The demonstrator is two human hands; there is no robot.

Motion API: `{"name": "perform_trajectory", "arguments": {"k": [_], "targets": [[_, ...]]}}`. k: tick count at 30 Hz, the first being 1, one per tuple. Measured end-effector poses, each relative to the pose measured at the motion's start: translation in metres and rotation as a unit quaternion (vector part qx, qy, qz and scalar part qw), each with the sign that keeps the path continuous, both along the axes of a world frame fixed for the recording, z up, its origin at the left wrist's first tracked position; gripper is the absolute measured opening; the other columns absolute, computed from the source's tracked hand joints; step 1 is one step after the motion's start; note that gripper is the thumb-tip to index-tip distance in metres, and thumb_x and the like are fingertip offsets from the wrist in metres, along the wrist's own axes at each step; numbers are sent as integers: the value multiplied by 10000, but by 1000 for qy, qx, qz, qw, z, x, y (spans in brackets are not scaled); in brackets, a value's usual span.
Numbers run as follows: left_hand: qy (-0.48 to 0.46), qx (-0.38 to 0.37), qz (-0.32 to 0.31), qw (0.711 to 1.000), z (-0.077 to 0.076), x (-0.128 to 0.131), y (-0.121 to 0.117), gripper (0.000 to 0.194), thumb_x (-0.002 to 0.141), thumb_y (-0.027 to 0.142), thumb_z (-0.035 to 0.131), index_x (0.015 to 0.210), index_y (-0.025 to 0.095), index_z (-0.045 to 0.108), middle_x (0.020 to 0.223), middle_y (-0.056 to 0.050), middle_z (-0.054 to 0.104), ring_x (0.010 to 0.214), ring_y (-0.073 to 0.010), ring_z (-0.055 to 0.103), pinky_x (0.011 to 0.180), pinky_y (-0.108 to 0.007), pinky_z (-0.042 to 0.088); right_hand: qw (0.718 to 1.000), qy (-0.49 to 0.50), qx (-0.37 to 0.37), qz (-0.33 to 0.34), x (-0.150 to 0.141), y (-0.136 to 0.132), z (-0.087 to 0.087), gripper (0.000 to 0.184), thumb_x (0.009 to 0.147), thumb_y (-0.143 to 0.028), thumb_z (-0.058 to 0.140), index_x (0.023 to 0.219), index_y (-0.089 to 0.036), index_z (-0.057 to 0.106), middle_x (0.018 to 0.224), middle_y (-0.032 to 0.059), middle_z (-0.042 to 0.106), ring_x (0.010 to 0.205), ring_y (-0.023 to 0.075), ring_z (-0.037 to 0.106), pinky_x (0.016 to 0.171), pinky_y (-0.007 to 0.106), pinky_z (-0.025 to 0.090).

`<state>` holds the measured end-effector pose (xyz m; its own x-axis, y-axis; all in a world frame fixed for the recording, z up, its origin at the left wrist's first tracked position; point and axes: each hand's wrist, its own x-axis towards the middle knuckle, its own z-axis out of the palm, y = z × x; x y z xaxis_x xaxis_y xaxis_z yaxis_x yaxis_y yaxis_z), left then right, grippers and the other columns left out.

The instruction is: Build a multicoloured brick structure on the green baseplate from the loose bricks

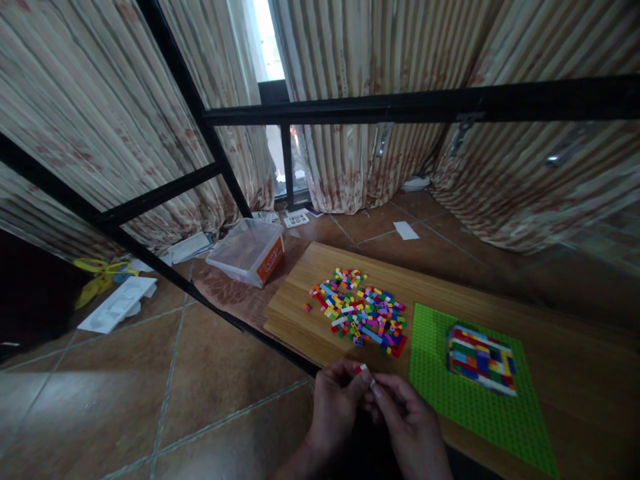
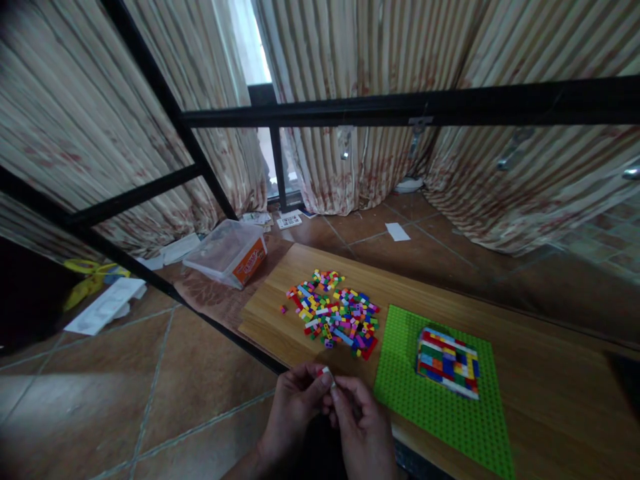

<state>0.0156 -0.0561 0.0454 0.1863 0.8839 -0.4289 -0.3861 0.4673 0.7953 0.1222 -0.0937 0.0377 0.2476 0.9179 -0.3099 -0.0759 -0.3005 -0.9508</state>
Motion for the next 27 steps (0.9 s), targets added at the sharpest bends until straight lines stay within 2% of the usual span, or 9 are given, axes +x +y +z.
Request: {"name": "perform_trajectory", "arguments": {"k": [4, 8, 11, 13, 16, 18, 22, 25, 27], "targets": [[3, 12, -20, 1000, 1, -6, 6, 406, 627, 462, 840, 733, 126, 637, 548, -8, 633, 450, -92, 547, 453, -192, 430, 998, 66, -9, -19, -3, 4, 9, 432, 677, -594, 733, 834, -192, 716, 659, 40, 671, 534, 147, 573, 482, 256, 471], [8, 13, -44, 999, 4, -8, 12, 400, 633, 459, 835, 739, 120, 652, 566, -20, 649, 476, -97, 568, 480, -193, 429, 991, 128, -23, -42, -3, 7, 11, 422, 650, -571, 768, 814, -185, 720, 646, 38, 667, 544, 136, 567, 477, 243, 465], [7, 12, -54, 998, 3, -9, 19, 380, 670, 451, 805, 785, 122, 654, 580, -4, 636, 481, -85, 550, 506, -195, 435, 987, 150, -36, -43, 1, 10, 8, 438, 647, -543, 788, 901, -190, 732, 692, 34, 685, 571, 127, 577, 507, 240, 488], [22, 39, -52, 998, 1, -11, 30, 338, 717, 430, 764, 819, 131, 645, 599, 10, 622, 504, -84, 547, 535, -199, 444, 987, 146, -35, -53, 7, 16, 6, 463, 671, -535, 778, 991, -204, 726, 754, 35, 702, 615, 132, 601, 555, 256, 521], [114, 141, -70, 981, -1, -15, 60, 235, 798, 369, 671, 837, 139, 639, 625, 11, 613, 558, -101, 561, 595, -222, 469, 992, 101, -11, -77, 20, 30, 5, 498, 680, -545, 765, 1042, -206, 713, 827, 50, 719, 666, 148, 630, 614, 296, 555], [221, 228, -99, 943, -1, -16, 86, 168, 841, 303, 599, 870, 147, 652, 684, -10, 643, 613, -125, 584, 635, -246, 487, 995, 63, 17, -79, 30, 42, 4, 528, 661, -565, 763, 1038, -199, 711, 846, 64, 729, 673, 161, 640, 622, 317, 561], [452, 373, -171, 792, 0, -12, 131, 186, 859, 156, 522, 950, 189, 681, 909, -43, 706, 835, -165, 636, 823, -287, 501, 996, -10, 55, -66, 41, 69, -1, 536, 676, -584, 723, 1037, -188, 707, 856, 79, 743, 678, 186, 661, 631, 338, 554], [545, 418, -237, 687, 1, -5, 151, 223, 849, 106, 501, 962, 188, 674, 992, -66, 702, 912, -181, 643, 876, -290, 497, 992, -95, 69, -49, 44, 84, -6, 443, 746, -535, 663, 1023, -192, 709, 877, 80, 752, 740, 212, 684, 674, 344, 540], [591, 421, -276, 631, 2, 0, 158, 218, 837, 94, 501, 952, 172, 669, 976, -88, 697, 903, -195, 647, 856, -288, 505, 982, -171, 77, -36, 43, 91, -7, 361, 784, -489, 619, 987, -207, 716, 887, 68, 756, 785, 220, 691, 710, 342, 523]]}}
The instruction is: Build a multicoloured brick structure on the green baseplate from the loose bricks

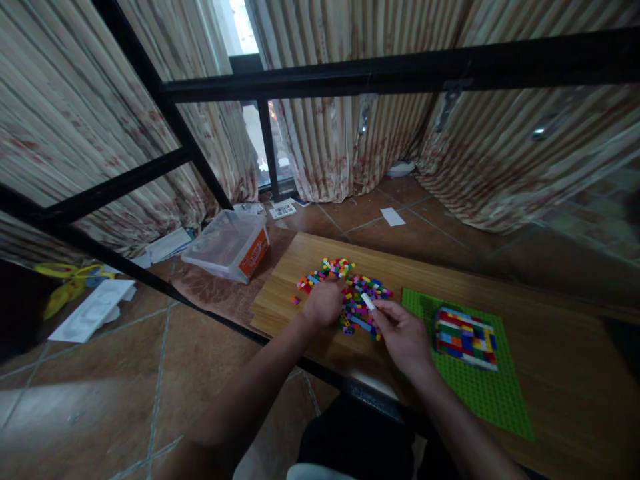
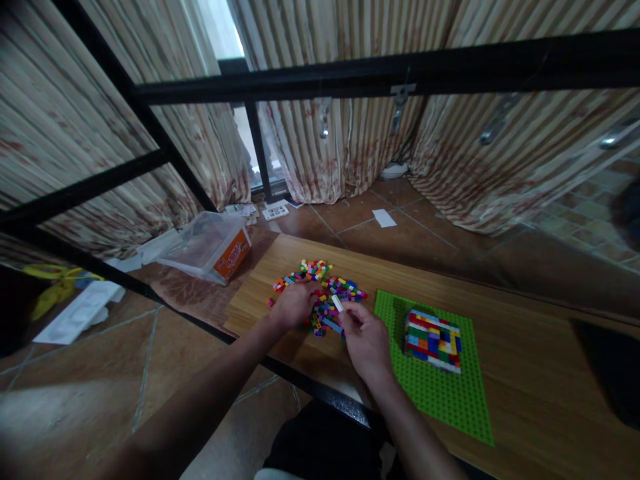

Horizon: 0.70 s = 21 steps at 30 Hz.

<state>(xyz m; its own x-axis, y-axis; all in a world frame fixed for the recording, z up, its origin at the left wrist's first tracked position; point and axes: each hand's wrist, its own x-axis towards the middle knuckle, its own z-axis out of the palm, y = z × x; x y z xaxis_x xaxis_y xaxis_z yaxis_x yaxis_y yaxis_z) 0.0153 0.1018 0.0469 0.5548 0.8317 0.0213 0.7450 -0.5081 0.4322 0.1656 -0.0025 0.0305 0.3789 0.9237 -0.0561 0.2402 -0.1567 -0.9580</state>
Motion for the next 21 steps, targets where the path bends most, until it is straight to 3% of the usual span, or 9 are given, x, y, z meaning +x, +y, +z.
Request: {"name": "perform_trajectory", "arguments": {"k": [3, 6, 10, 14, 21], "targets": [[56, 11, -20, 998, 2, 3, 2, 218, 814, 86, 511, 945, 153, 671, 967, -107, 691, 897, -212, 652, 834, -292, 514, 993, -118, -10, 6, -2, 9, 1, 288, 818, -446, 568, 930, -229, 721, 838, 40, 753, 756, 210, 687, 704, 325, 496], [43, 24, -24, 999, 4, -1, -1, 274, 801, 75, 505, 994, 162, 679, 982, -105, 692, 926, -220, 655, 845, -300, 518, 976, -214, -23, 22, -6, 16, 3, 263, 846, -418, 534, 921, -243, 715, 793, 23, 743, 705, 200, 673, 673, 313, 471], [12, 38, 73, 997, 5, -23, 4, 374, 802, 53, 485, 1087, 200, 678, 1012, -83, 697, 958, -210, 659, 878, -303, 513, 952, -302, -17, 55, -11, 24, 1, 234, 874, -361, 506, 932, -241, 699, 861, 28, 743, 730, 195, 667, 679, 307, 450], [6, 28, 167, 986, 2, -50, 25, 316, 844, 100, 505, 1099, 177, 674, 1085, -99, 685, 994, -204, 652, 913, -294, 494, 934, -351, -16, 63, -14, 30, -3, 209, 891, -346, 510, 902, -240, 690, 877, 34, 740, 777, 195, 666, 686, 298, 438], [22, -27, 133, 991, 0, -60, 44, 146, 790, 197, 641, 907, 163, 722, 938, -72, 703, 944, -188, 638, 823, -240, 490, 926, -370, 33, 66, -15, 32, -6, 255, 914, -353, 473, 944, -225, 691, 925, 45, 728, 819, 191, 656, 734, 299, 449]]}}
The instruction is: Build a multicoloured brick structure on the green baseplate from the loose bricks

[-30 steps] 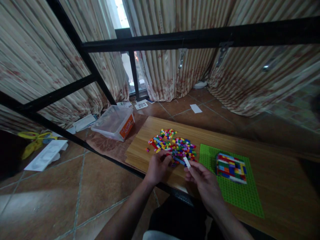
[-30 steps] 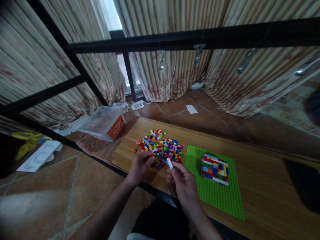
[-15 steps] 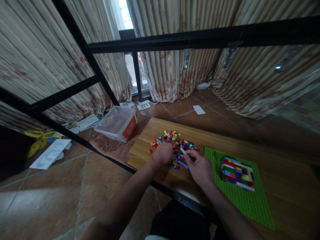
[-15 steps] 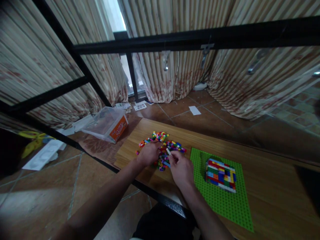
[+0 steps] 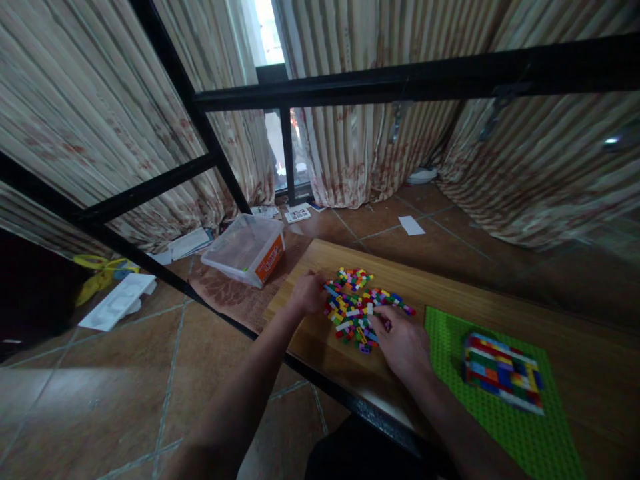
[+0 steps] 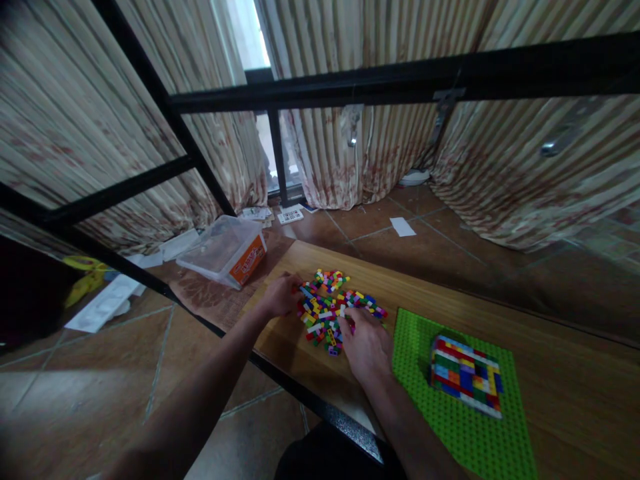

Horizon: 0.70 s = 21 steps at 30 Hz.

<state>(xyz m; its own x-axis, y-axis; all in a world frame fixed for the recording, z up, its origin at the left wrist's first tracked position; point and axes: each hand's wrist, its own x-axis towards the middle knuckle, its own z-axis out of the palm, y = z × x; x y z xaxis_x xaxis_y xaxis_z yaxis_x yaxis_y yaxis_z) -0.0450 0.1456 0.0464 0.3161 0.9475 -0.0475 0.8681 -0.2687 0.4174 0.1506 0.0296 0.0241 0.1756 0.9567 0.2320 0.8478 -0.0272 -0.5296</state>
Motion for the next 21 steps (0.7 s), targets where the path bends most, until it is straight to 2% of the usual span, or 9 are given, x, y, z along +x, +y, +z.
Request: {"name": "perform_trajectory", "arguments": {"k": [4, 9, 15, 21], "targets": [[-5, -5, 11, 1000, -4, 2, -4, 184, 799, 182, 607, 941, 171, 724, 972, -73, 695, 944, -183, 629, 833, -246, 484, 999, -4, -1, 54, -10, 15, 10, 246, 929, -285, 461, 919, -218, 698, 947, 44, 710, 877, 176, 640, 779, 277, 432], [-30, 8, 47, 998, -12, -4, -12, 270, 801, 212, 611, 1056, 213, 699, 1062, -63, 667, 934, -183, 625, 861, -276, 490, 992, -75, -58, 81, -42, 50, 19, 197, 908, -272, 517, 914, -224, 708, 980, 56, 685, 895, 183, 623, 772, 273, 417], [-87, 33, 62, 994, -22, -10, -18, 309, 773, 146, 583, 1057, 185, 697, 1035, -71, 668, 960, -193, 624, 898, -290, 492, 981, -120, -143, 55, -68, 74, 15, 227, 896, -276, 521, 969, -204, 724, 1050, 104, 681, 968, 212, 626, 796, 294, 439], [-157, 65, 87, 982, -33, -12, -24, 373, 752, 69, 535, 1071, 187, 687, 1105, -62, 675, 1023, -188, 621, 955, -288, 476, 969, -100, -224, 33, -77, 85, 28, 269, 869, -272, 528, 991, -171, 745, 1089, 157, 700, 1009, 259, 654, 802, 331, 481]]}}
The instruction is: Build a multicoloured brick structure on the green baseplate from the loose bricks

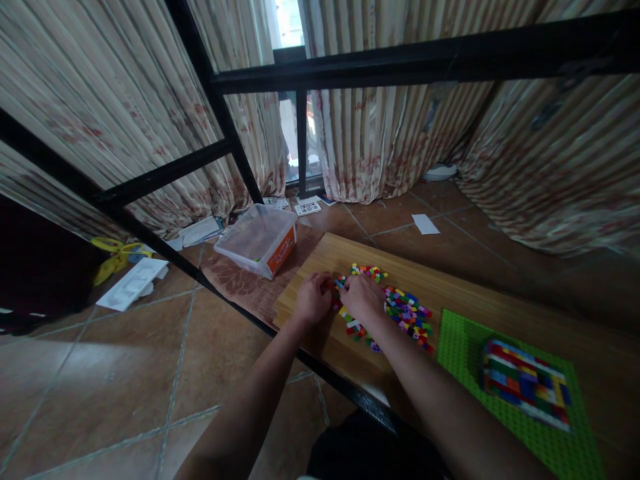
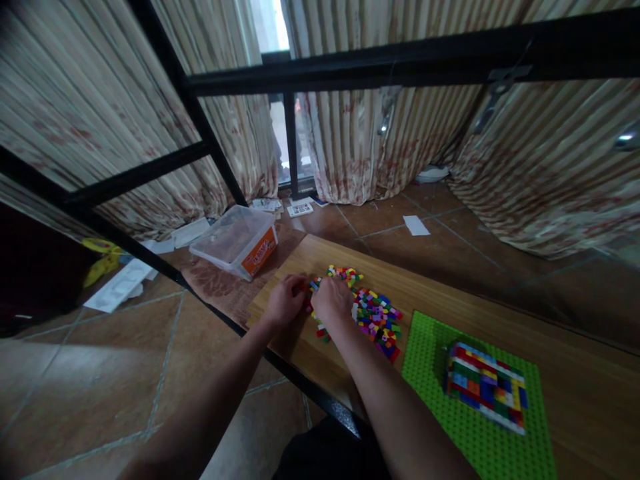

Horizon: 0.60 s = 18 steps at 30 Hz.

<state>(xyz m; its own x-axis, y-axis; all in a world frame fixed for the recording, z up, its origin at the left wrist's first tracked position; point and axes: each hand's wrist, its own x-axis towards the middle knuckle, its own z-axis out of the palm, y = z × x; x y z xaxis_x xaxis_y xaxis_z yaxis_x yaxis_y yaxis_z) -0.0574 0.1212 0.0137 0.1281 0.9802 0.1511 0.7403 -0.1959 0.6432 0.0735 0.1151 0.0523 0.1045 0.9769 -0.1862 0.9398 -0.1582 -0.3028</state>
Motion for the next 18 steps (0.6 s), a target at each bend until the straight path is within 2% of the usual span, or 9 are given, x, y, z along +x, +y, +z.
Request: {"name": "perform_trajectory", "arguments": {"k": [6, 12, 15, 18], "targets": [[-29, -17, 25, 999, 0, 3, -1, 407, 700, 30, 518, 1028, 179, 708, 974, -53, 687, 916, -177, 631, 876, -276, 503, 999, 8, -41, -23, -8, 15, 8, 285, 774, -171, 586, 1004, -134, 750, 1037, 181, 729, 1003, 286, 680, 765, 322, 512], [-43, -22, 41, 998, 4, 7, -2, 410, 667, 3, 517, 985, 164, 720, 942, -55, 689, 886, -173, 627, 860, -272, 498, 999, 3, -30, -9, -7, 13, 7, 285, 794, -154, 544, 989, -111, 748, 1033, 203, 727, 1007, 296, 681, 760, 339, 509], [-48, -21, 33, 998, 3, 8, -3, 393, 675, -1, 512, 963, 165, 722, 917, -50, 684, 856, -165, 624, 834, -267, 498, 1000, 13, 5, 3, 3, 5, 8, 247, 826, -213, 534, 925, -139, 747, 1014, 180, 733, 977, 281, 683, 778, 345, 497], [-51, -21, 25, 998, 2, 11, -5, 387, 686, -2, 513, 961, 173, 723, 900, -42, 682, 843, -157, 621, 817, -256, 495, 996, 62, 69, -5, 20, -5, 7, 222, 847, -267, 533, 896, -174, 728, 954, 130, 744, 918, 252, 684, 787, 342, 486]]}}
